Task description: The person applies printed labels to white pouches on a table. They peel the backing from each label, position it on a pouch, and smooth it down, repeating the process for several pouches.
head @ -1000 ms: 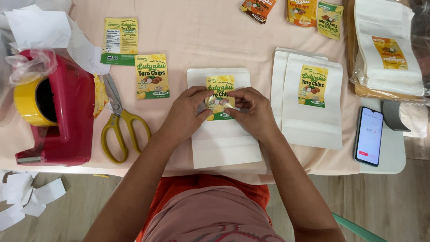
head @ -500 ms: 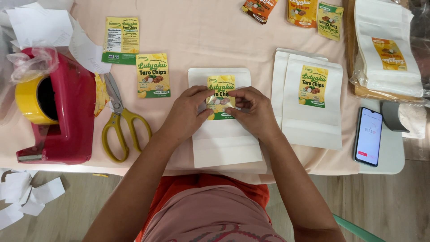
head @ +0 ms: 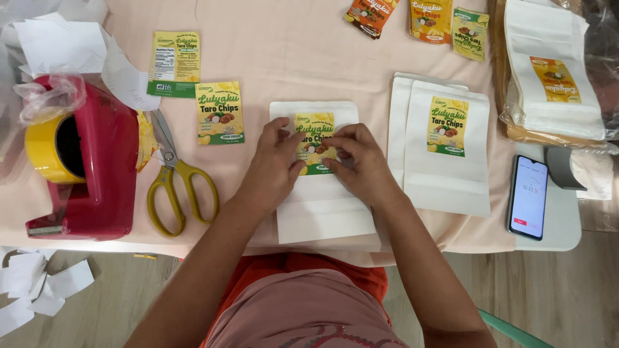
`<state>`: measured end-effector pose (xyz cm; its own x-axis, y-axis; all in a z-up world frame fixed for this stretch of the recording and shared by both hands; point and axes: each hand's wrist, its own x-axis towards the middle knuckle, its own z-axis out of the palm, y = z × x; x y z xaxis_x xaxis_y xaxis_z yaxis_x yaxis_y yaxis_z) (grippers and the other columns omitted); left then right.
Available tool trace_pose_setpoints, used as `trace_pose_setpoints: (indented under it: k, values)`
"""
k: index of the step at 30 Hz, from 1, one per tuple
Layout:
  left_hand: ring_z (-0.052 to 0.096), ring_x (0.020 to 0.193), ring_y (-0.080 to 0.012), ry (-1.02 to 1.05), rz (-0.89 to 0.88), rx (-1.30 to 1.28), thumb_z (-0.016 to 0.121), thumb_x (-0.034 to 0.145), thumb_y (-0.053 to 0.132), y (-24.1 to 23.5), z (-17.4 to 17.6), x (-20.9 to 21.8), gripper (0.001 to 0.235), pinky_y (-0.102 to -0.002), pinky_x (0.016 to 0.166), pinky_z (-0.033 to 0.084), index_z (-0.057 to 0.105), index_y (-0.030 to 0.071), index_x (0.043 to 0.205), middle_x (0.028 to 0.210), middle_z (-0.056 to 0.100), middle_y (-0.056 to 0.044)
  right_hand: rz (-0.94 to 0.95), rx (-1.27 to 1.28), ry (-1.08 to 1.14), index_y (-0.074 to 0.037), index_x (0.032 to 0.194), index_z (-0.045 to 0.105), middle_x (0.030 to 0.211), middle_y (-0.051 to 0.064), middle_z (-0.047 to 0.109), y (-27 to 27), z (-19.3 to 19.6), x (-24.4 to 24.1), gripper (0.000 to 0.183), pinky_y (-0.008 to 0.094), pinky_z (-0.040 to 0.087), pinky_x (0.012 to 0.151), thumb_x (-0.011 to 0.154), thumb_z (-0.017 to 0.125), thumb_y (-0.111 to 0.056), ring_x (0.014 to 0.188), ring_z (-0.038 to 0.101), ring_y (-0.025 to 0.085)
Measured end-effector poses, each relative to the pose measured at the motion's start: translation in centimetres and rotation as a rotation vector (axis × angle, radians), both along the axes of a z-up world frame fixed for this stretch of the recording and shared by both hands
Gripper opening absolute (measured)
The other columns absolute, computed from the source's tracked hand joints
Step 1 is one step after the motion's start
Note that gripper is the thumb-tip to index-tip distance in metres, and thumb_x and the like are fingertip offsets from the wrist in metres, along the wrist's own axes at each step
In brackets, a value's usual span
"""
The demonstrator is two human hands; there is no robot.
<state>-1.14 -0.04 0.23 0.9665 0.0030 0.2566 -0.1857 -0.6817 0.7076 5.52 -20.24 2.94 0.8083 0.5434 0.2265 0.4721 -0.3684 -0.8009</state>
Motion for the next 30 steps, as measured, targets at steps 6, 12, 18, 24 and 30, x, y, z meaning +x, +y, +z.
trace_pose_setpoints:
  k: [6, 12, 18, 24, 30]
  values:
    - [0.057, 0.124, -0.0356, -0.275, -0.051, 0.261, 0.055, 0.105, 0.006, -1.7, -3.7, 0.0, 0.032, -0.052, 0.112, 0.043, 0.064, -0.004, 0.134, 0.133, 0.057, -0.019, 0.132, -0.275, -0.443, 0.002, 0.125, 0.069, 0.121, 0.014, 0.065, 0.8, -0.6, -0.4, 0.035, 0.043, 0.047, 0.106, 0.091, 0.064, 0.003, 0.123, 0.060, 0.031]
    - [0.034, 0.147, -0.0410, 0.018, -0.055, 0.467, 0.045, 0.100, 0.010, -2.7, -2.5, 0.8, 0.043, -0.068, 0.119, 0.021, 0.049, 0.006, 0.143, 0.159, 0.037, -0.022, 0.025, -0.533, -0.362, -0.006, 0.148, 0.053, 0.151, 0.007, 0.047, 2.5, -2.1, 0.4, 0.050, 0.050, 0.041, 0.110, 0.100, 0.046, -0.019, 0.140, 0.043, 0.030]
    - [0.007, 0.159, -0.0357, 0.420, -0.133, 0.521, 0.029, 0.103, 0.012, -2.9, 1.6, 1.5, 0.037, -0.071, 0.120, -0.004, 0.038, 0.016, 0.138, 0.172, 0.011, -0.017, 0.115, -0.629, -0.225, -0.014, 0.165, 0.025, 0.172, 0.006, 0.022, 2.2, -0.3, 0.5, 0.061, 0.057, 0.018, 0.123, 0.106, 0.039, -0.023, 0.155, 0.023, 0.031]
    - [0.001, 0.160, -0.0325, 0.486, -0.087, 0.538, 0.034, 0.099, 0.018, -1.9, 2.2, 1.7, 0.066, -0.073, 0.117, -0.009, 0.014, 0.018, 0.163, 0.173, 0.003, -0.015, 0.004, -0.839, -0.180, -0.018, 0.167, 0.016, 0.175, 0.001, 0.009, 1.9, -0.9, 1.1, 0.071, 0.059, 0.008, 0.125, 0.108, 0.027, -0.057, 0.159, 0.009, 0.027]
    - [0.002, 0.159, -0.0324, 0.475, -0.051, 0.495, 0.037, 0.099, 0.019, -1.7, 2.1, 1.2, 0.074, -0.075, 0.115, -0.010, 0.006, 0.012, 0.165, 0.173, 0.004, -0.016, -0.015, -0.794, -0.160, -0.010, 0.165, 0.018, 0.174, 0.008, 0.008, 2.0, -0.8, 0.8, 0.073, 0.061, 0.006, 0.125, 0.109, 0.025, -0.056, 0.159, 0.008, 0.028]
